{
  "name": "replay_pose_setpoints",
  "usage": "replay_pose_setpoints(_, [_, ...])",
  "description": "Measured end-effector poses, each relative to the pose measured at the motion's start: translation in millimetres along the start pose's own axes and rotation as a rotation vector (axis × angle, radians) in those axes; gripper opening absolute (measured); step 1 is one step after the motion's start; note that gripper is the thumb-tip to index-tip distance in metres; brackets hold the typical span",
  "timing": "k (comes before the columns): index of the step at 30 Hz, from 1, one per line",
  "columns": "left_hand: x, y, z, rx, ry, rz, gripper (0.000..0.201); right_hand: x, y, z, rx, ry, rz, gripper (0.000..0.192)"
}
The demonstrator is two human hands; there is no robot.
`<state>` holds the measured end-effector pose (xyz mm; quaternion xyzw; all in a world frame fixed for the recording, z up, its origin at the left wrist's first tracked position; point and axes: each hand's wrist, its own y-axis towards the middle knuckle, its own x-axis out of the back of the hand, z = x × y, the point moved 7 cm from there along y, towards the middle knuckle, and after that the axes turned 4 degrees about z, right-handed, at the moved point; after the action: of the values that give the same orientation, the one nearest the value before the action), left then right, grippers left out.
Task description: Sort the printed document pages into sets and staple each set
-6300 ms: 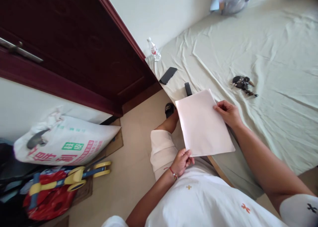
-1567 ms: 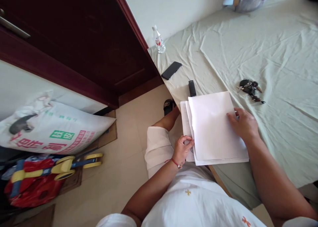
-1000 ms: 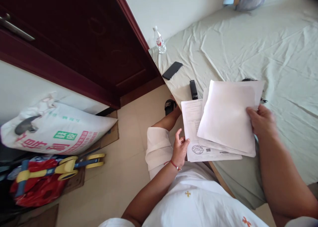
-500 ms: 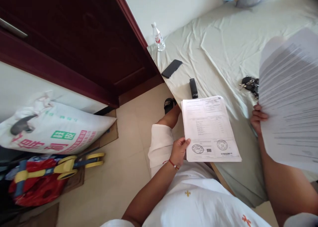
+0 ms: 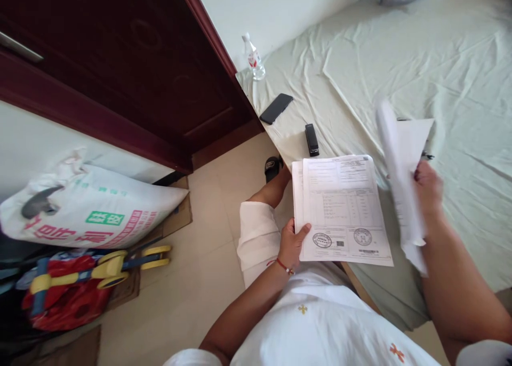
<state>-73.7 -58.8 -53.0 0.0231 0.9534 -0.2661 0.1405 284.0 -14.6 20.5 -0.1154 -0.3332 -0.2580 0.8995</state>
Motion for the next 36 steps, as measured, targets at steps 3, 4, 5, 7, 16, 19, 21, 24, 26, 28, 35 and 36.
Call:
replay_pose_setpoints(3, [6.8, -1, -9, -0.119, 0.082, -0.055, 0.065, 10, 7, 0, 0.008, -0.119, -0.033, 0.031])
replay_pose_setpoints(4, [9.4, -2, -12, -0.151, 0.114, -0.069, 0.066, 9, 8, 0, 0.016, -0.153, -0.017, 0.031])
replay_pose_setpoints(5, [12.0, -2, -14, -0.177, 0.149, -0.078, 0.069, 6, 8, 0, 0.025, -0.182, 0.009, 0.032])
replay_pose_setpoints(7, [16.2, -1, -17, -0.220, 0.221, -0.081, 0.068, 0, 8, 1, 0.048, -0.219, 0.060, 0.031])
replay_pose_setpoints(16, [16.8, 2, -10, -0.165, 0.261, -0.046, 0.041, -7, 6, 6, 0.054, -0.263, 0.143, 0.031])
replay_pose_setpoints(19, [11.1, 2, -8, -0.117, 0.196, -0.003, 0.044, -8, 5, 8, 0.048, -0.269, 0.147, 0.031])
replay_pose_setpoints(21, [9.2, 3, -6, -0.101, 0.187, 0.025, 0.045, -8, 5, 8, 0.048, -0.271, 0.146, 0.031])
replay_pose_setpoints(24, [11.2, 4, -8, -0.156, 0.274, 0.015, 0.038, -10, 2, 10, 0.063, -0.251, 0.151, 0.031])
replay_pose_setpoints(26, [12.7, 5, -10, -0.198, 0.309, -0.003, 0.033, -10, 0, 14, 0.103, -0.218, 0.129, 0.030])
replay_pose_setpoints(28, [13.0, 5, -11, -0.222, 0.295, -0.020, 0.031, -10, -1, 18, 0.155, -0.202, 0.106, 0.030])
replay_pose_setpoints(35, [6.8, 4, -8, -0.212, 0.271, -0.016, 0.027, -16, 0, 15, 0.012, -0.197, 0.189, 0.024])
replay_pose_setpoints(36, [6.6, 4, -7, -0.208, 0.280, -0.014, 0.027, -15, 0, 14, -0.007, -0.187, 0.187, 0.028])
